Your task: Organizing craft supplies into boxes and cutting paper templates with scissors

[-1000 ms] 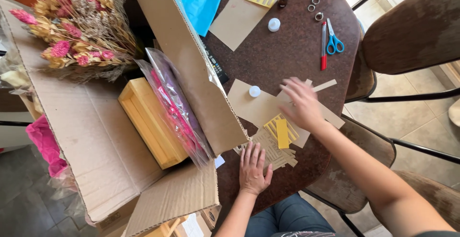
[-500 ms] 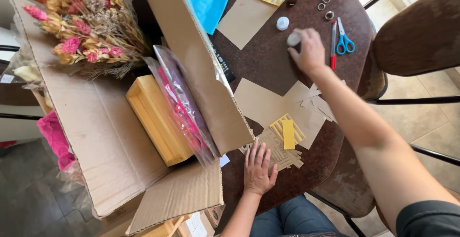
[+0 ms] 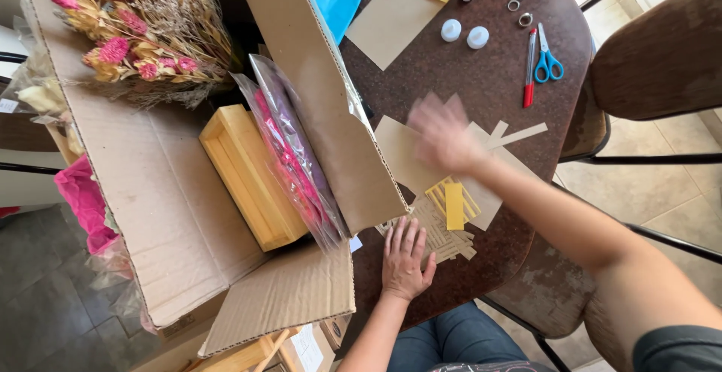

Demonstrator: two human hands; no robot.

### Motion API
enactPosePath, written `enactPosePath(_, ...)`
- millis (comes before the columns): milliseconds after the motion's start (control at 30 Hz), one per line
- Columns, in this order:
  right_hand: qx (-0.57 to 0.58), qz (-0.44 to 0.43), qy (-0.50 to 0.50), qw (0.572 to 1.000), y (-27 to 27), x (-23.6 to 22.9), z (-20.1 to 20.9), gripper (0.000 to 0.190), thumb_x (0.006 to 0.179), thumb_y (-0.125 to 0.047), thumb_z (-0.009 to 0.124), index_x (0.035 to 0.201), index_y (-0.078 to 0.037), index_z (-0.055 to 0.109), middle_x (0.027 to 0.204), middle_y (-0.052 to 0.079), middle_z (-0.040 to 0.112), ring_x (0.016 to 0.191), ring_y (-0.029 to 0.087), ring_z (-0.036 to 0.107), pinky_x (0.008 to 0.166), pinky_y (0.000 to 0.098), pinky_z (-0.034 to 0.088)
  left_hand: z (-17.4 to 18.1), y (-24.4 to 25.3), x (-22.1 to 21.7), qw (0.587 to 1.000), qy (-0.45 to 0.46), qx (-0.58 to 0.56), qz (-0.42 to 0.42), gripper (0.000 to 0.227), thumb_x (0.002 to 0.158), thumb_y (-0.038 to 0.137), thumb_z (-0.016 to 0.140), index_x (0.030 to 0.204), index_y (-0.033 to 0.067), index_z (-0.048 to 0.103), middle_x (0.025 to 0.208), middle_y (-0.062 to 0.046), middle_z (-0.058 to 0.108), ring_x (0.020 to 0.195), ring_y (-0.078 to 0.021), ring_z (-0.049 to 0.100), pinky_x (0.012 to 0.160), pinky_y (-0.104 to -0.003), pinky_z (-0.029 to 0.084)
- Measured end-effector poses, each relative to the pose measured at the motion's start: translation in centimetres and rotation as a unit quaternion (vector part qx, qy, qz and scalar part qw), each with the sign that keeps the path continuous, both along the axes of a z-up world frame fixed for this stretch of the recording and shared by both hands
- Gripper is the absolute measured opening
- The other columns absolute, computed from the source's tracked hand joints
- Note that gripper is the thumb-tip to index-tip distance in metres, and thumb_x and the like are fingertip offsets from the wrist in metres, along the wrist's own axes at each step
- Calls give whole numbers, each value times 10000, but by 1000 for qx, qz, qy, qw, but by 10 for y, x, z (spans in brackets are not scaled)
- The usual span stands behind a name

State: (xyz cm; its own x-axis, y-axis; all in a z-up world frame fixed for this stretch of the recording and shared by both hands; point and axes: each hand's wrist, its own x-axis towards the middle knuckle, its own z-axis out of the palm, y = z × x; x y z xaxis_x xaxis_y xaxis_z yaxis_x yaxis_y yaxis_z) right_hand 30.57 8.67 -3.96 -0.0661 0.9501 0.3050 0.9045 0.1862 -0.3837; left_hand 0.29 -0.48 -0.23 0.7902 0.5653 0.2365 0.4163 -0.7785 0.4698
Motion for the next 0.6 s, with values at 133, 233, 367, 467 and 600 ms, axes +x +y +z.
enactPosePath(133, -78, -262, -28, 962, 3, 38, 84, 564, 796, -295, 774, 1264, -63, 560, 1444, 174, 534, 1344, 384, 440, 1030, 597, 335, -2, 1, 0, 1000, 17, -2, -1, 516, 979, 358, 522, 1386, 44, 559, 1537, -178, 480, 1474, -417, 376, 1224, -600, 268)
enactPosePath(233, -44, -297, 141, 943, -59, 56, 38, 374, 933, -107, 701, 1292, -27, 634, 1111, 136, 635, 1056, 331, 596, 851, 439, 485, -6, -1, 1, 1000, 9, -4, 1, 512, 986, 364, 520, 1385, 43, 554, 1525, -175, 490, 1463, -413, 397, 1213, -599, 286)
enactPosePath(367, -228, -357, 65, 903, -141, 40, -25, 368, 707, -504, 842, 963, -279, 705, 887, -72, 631, 870, 212, 718, 797, 405, 597, -16, -1, 2, 998, -18, 61, 27, 547, 890, 375, 559, 1339, 64, 602, 1476, -186, 537, 1420, -422, 468, 1162, -588, 335)
enactPosePath(467, -287, -371, 93, 878, -152, 21, -20, 528, 632, -585, 876, 1047, -306, 705, 955, -94, 630, 960, 168, 712, 824, 383, 604, -17, -4, 3, 997, -16, 68, 29, 551, 888, 380, 562, 1342, 69, 596, 1463, -182, 540, 1407, -423, 480, 1150, -592, 349)
enactPosePath(600, -343, -370, 123, 855, -139, 13, 2, 396, 676, -569, 847, 969, -318, 759, 866, -44, 664, 927, 218, 733, 765, 384, 599, -19, -5, 1, 997, -2, 70, 23, 544, 899, 388, 556, 1343, 75, 585, 1462, -181, 531, 1421, -417, 465, 1151, -595, 346)
